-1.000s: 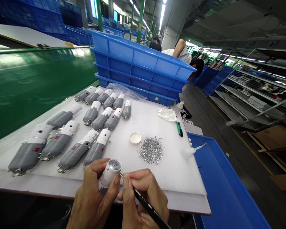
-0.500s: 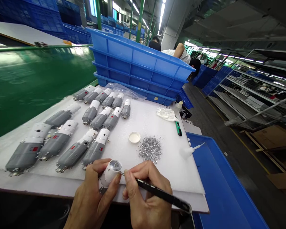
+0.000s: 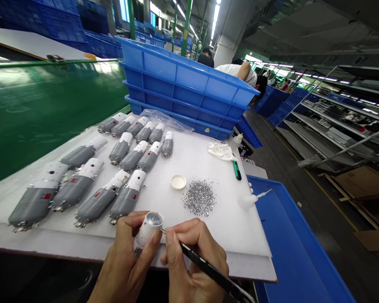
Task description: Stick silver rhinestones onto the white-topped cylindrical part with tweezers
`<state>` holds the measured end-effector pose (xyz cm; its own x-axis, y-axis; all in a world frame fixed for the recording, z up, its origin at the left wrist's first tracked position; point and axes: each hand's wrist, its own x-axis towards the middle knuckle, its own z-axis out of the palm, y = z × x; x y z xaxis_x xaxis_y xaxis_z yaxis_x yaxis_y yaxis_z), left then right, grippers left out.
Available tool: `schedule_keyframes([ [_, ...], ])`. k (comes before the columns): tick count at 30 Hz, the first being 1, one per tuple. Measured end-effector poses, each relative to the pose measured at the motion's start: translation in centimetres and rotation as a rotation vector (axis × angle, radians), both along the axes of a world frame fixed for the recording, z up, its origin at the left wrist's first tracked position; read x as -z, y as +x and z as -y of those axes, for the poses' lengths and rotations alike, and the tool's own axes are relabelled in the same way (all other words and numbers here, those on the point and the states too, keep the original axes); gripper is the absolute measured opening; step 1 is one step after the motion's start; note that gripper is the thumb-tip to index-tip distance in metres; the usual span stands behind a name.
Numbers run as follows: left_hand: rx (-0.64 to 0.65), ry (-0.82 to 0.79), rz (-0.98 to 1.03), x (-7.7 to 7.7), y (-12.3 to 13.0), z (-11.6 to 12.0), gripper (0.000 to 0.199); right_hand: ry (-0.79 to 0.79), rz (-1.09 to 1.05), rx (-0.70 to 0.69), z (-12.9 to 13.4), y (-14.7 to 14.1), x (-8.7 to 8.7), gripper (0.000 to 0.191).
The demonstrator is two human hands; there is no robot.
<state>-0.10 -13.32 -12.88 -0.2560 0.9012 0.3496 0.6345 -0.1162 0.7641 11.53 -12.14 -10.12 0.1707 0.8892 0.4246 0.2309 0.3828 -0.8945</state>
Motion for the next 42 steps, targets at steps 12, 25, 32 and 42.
schedule_keyframes([
  [12, -0.061, 0.081, -0.118, -0.4, -0.1, -0.2, 0.020, -0.015, -0.029, 0.069, 0.8, -1.4, -1.3, 0.024],
  [25, -0.017, 0.061, -0.022, -0.5, -0.6, -0.2, 0.016, 0.040, -0.010, 0.073, 1.0, -1.9, -1.0, 0.021],
  [32, 0.061, -0.173, 0.409, -0.7, -0.7, 0.0, 0.022, 0.034, -0.035, -0.053, -0.2, 0.1, -0.8, 0.015],
  [42, 0.523, -0.781, 1.486, -2.2, -1.2, 0.3, 0.050, -0.007, -0.132, -0.163, 0.1, 1.7, -1.4, 0.012],
])
